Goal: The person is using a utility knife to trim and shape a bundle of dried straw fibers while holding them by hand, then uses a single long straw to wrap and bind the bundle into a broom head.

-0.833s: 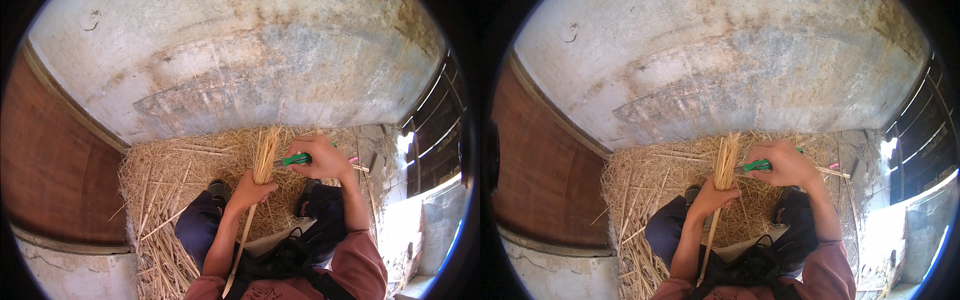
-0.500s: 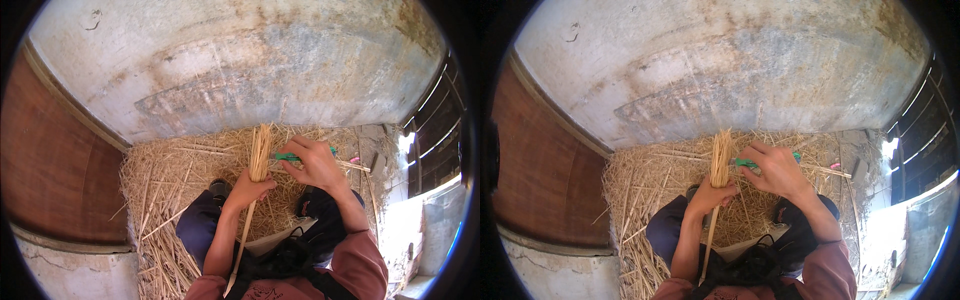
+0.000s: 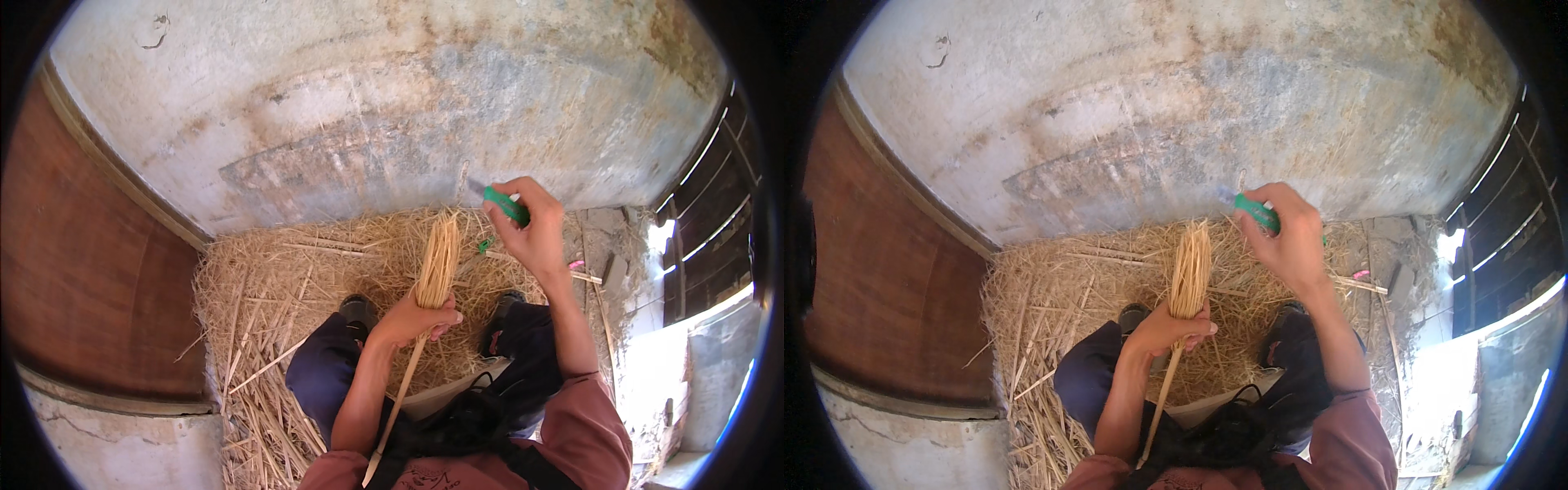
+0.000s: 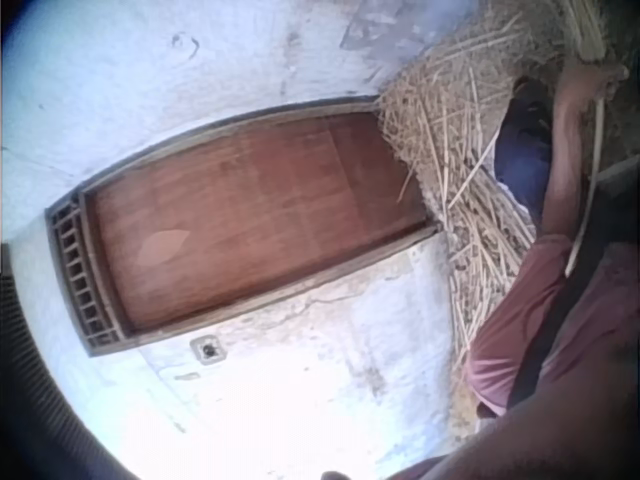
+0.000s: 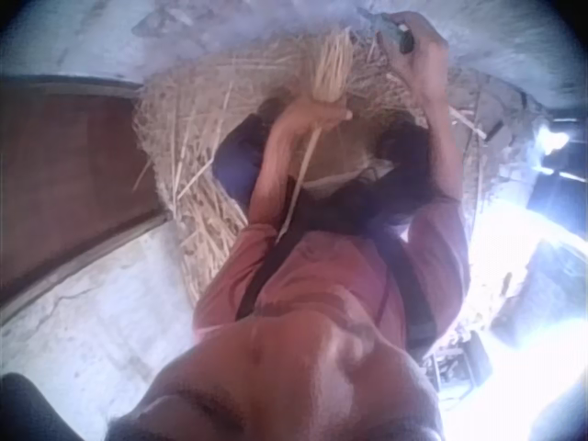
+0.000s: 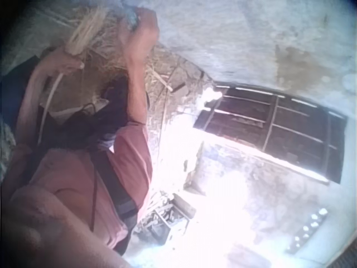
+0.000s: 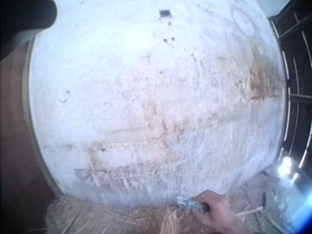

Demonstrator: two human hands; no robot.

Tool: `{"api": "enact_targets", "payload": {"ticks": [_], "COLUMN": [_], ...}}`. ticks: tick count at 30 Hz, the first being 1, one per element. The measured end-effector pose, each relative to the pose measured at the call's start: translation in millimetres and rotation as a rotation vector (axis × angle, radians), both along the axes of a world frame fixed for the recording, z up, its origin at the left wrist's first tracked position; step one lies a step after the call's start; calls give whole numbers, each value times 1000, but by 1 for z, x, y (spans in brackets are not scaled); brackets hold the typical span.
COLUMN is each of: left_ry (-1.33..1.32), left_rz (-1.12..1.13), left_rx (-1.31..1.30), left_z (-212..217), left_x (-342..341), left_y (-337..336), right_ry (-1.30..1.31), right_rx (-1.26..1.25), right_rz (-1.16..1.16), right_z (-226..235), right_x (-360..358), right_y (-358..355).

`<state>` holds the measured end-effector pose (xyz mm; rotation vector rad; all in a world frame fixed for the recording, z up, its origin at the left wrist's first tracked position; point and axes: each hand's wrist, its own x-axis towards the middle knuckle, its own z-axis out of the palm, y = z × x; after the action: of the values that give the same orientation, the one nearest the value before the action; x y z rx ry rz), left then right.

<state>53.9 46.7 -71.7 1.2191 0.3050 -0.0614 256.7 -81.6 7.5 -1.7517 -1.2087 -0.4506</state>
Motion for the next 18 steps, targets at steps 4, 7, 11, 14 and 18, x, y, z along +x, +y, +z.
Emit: {"api": "enact_targets", "payload": {"ticks": [4, 7, 11, 14, 18], "left_ry": [-64, -212, -452, -444, -527], "left_rz": [-52, -149, -368, -356, -364], "left_rx": [-179, -449, -750, -772, -877], "left_z": [-1, -9, -20, -17, -22], "left_x": [-4, -17, -11, -14, -18], "left_y": [6, 15, 13, 16, 15], "right_ry": [457, 709, 461, 33, 471], "right_rx": [-132, -468, -815, -667, -441], "right_rz": [6, 305, 622, 276, 485], "right_z": [8, -11, -90, -121, -48], "right_x": [22, 37, 52, 29, -16], "right_y": [-4, 0, 11, 22, 20]}}
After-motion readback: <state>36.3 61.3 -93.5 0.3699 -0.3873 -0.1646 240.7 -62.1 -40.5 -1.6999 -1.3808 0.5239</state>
